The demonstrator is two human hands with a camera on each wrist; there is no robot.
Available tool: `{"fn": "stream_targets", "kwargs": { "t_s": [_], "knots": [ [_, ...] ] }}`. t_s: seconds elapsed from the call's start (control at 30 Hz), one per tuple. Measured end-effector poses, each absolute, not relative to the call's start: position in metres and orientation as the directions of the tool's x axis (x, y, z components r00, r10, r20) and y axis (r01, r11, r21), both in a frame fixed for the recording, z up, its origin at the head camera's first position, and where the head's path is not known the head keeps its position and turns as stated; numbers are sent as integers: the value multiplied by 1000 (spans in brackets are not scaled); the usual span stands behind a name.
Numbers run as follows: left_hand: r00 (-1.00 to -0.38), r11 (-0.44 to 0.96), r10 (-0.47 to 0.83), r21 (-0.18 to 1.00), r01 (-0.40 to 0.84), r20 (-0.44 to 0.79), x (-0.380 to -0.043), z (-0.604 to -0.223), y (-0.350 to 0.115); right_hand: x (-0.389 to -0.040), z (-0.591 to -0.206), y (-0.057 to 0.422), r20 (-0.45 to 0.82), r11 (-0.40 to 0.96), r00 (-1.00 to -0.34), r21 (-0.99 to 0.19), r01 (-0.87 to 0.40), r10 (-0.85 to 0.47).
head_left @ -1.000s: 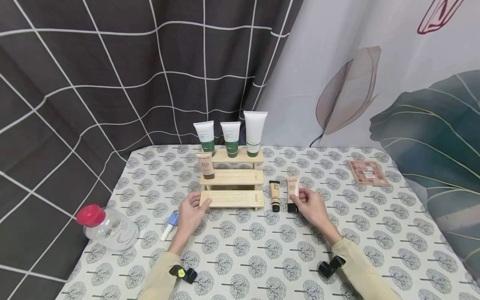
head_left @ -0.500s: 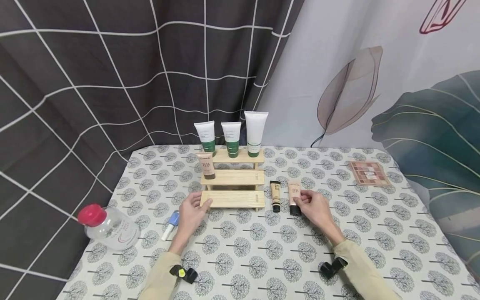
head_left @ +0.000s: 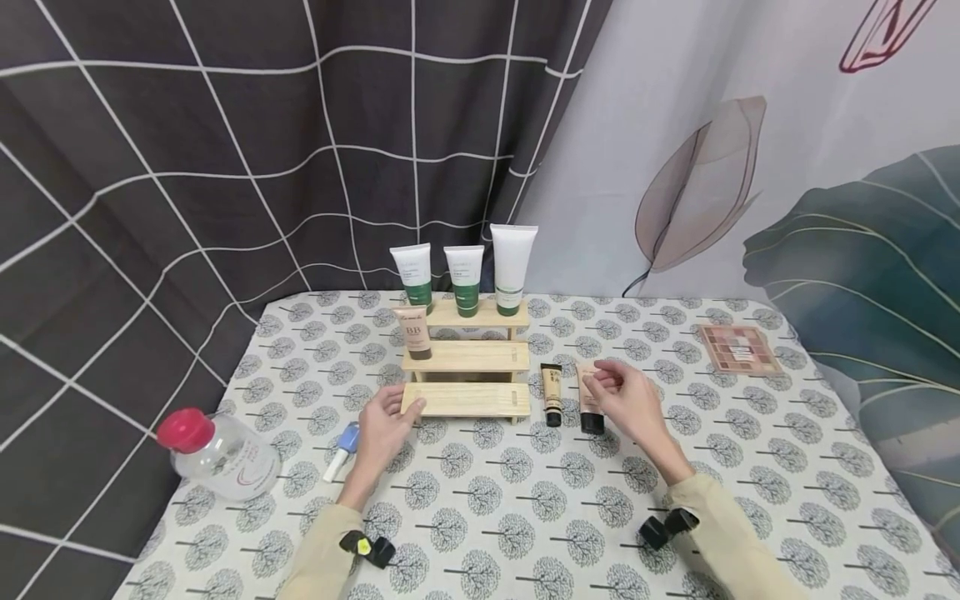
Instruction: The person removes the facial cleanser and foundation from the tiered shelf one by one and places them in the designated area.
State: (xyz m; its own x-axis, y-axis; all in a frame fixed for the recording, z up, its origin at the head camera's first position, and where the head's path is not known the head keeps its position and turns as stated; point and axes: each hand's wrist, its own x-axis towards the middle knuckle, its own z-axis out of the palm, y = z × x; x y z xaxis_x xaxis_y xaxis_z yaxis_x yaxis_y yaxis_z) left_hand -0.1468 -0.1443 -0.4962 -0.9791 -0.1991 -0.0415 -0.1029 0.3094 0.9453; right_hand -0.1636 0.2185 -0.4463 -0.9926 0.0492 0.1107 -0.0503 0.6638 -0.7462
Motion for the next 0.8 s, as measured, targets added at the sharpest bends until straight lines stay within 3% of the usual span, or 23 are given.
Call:
{"fn": "stream_targets", "kwargs": {
  "t_s": [0.5, 0.8],
  "knots": [
    [-977, 322, -211, 941, -102, -34, -146, -496, -143, -184, -411, 160, 218, 540, -976, -818, -200, -32],
    [-978, 307, -206, 946, -106, -43, -146, -494, -143, -200, -387, 115, 213, 449, -969, -858, -248, -128]
  ]
}}
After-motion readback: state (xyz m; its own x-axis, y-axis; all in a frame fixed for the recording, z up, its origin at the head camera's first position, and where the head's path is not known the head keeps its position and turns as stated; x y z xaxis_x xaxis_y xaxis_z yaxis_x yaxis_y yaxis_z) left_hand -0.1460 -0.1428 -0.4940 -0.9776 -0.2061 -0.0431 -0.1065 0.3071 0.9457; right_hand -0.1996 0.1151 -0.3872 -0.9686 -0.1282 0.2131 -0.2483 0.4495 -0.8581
